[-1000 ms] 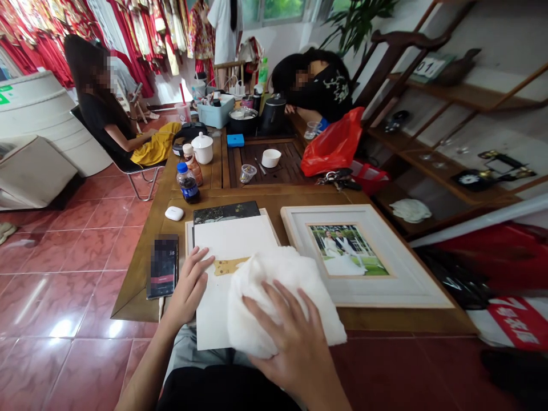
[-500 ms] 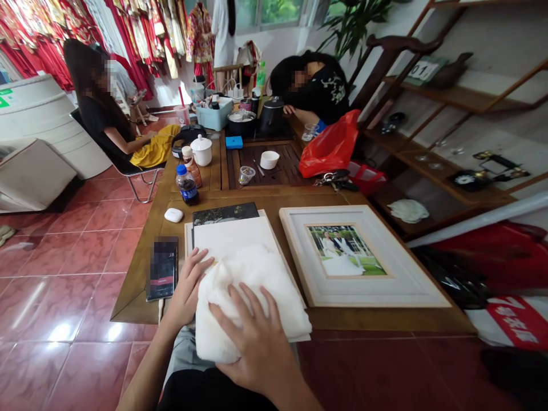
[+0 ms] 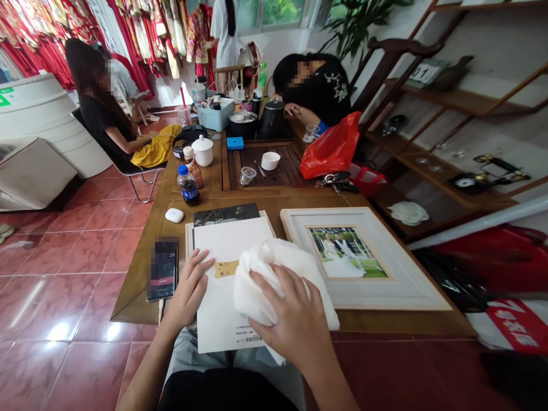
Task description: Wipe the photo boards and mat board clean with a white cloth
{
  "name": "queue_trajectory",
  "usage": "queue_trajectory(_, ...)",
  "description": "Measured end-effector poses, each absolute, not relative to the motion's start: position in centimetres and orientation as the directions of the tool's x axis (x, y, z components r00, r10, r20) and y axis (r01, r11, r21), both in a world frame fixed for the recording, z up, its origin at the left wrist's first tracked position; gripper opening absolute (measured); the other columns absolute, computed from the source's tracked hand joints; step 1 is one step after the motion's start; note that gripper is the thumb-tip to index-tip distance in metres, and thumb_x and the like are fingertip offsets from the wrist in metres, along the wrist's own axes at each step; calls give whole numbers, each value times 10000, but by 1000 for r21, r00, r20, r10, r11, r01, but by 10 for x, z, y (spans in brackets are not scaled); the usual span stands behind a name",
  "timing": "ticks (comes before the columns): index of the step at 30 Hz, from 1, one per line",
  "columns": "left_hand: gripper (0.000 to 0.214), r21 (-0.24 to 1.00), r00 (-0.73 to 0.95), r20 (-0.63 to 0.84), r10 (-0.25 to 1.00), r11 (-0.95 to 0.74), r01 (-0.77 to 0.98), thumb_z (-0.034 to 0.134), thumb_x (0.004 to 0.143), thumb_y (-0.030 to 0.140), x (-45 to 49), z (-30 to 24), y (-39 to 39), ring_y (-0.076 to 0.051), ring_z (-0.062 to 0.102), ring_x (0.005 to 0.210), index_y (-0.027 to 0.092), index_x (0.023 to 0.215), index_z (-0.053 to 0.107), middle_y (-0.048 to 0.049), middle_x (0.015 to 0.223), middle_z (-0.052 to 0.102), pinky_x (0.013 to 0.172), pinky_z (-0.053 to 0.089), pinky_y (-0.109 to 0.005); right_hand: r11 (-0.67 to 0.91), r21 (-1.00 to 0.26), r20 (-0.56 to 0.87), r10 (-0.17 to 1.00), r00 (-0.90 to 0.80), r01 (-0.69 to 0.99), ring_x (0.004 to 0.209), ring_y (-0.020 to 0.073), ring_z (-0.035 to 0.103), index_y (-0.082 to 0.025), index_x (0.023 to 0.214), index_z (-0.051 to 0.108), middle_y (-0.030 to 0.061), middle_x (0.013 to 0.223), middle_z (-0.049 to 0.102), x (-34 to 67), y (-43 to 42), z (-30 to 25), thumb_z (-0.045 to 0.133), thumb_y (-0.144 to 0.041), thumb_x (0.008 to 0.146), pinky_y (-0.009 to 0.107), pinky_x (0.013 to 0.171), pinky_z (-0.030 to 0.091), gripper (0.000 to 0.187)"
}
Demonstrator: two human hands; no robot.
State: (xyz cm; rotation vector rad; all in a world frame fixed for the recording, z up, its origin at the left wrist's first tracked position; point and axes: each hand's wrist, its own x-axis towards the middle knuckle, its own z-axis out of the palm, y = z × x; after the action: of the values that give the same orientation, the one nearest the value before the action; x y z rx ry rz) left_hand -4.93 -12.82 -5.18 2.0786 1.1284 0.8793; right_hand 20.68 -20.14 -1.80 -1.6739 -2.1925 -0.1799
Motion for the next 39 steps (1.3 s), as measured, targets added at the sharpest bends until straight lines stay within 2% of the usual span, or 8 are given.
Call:
queue_trajectory(5, 393, 760, 416, 265, 870, -454, 465, 324, 1094, 270, -49, -53, -128, -256, 195, 1571, 258, 1444, 503, -82, 1598, 393, 1267, 233, -540, 282, -125, 323, 918, -230, 951, 1292, 386, 481, -279, 1407, 579, 157, 1424, 536, 191, -192, -12, 632, -467, 868, 567, 1034, 360, 573)
queue_trajectory(10, 383, 761, 418, 273, 867, -460, 458, 330, 1092, 265, -50, -52, -127, -253, 190, 1572, 256, 1436, 499, -86, 1596, 396, 1269, 231, -535, 381, -160, 291, 900, -325, 911, 1325, 402, 452, -278, 1423, 570, 177, 1452, 518, 168, -182, -6, 663, -517, 846, 603, 1080, 294, 631)
queue_trajectory(14, 346, 762, 421, 280, 863, -466, 449, 346, 1087, 255, -50, -52, -127, -246, 192, 1573, 252, 1372, 542, -77, 1599, 398, 1275, 236, -510, 483, -219, 257, 867, -428, 848, 1356, 376, 441, -312, 1415, 573, 157, 1467, 518, 163, -178, -1, 711, -562, 796, 583, 1117, 255, 682)
queue_trajectory(18, 368, 762, 422, 276, 864, -464, 452, 343, 1090, 261, -50, -52, -128, -253, 191, 1573, 249, 1416, 513, -85, 1597, 398, 1271, 233, -524, 456, -202, 256, 879, -403, 867, 1338, 344, 476, -320, 1425, 560, 145, 1462, 530, 184, -173, -1, 730, -497, 792, 554, 1106, 288, 679)
queue_trajectory(22, 390, 763, 421, 261, 869, -453, 462, 327, 1094, 267, -50, -52, -128, -263, 195, 1571, 251, 1443, 500, -88, 1600, 392, 1265, 237, -537, 351, -104, 287, 906, -310, 931, 1273, 354, 522, -275, 1429, 565, 161, 1423, 555, 210, -165, -3, 715, -434, 796, 528, 1015, 383, 669)
queue_trajectory(25, 393, 763, 418, 258, 871, -449, 465, 325, 1094, 275, -49, -52, -128, -266, 203, 1570, 252, 1442, 507, -87, 1596, 397, 1264, 242, -538, 312, -90, 293, 916, -274, 946, 1220, 349, 548, -266, 1413, 586, 158, 1392, 575, 213, -159, -3, 689, -453, 815, 496, 956, 425, 635)
queue_trajectory(31, 390, 755, 419, 280, 863, -468, 459, 339, 1092, 278, -50, -54, -128, -279, 207, 1567, 250, 1443, 506, -98, 1597, 399, 1260, 244, -550, 385, -136, 232, 908, -348, 913, 1297, 384, 485, -255, 1432, 578, 192, 1437, 538, 188, -146, 2, 671, -518, 844, 566, 1033, 357, 652)
queue_trajectory(39, 358, 756, 431, 290, 854, -480, 444, 352, 1089, 270, -50, -51, -127, -269, 205, 1567, 244, 1392, 540, -103, 1577, 420, 1259, 253, -535, 514, -201, 173, 857, -486, 834, 1326, 390, 459, -261, 1474, 533, 201, 1476, 504, 175, -130, 6, 743, -526, 790, 575, 1074, 303, 763)
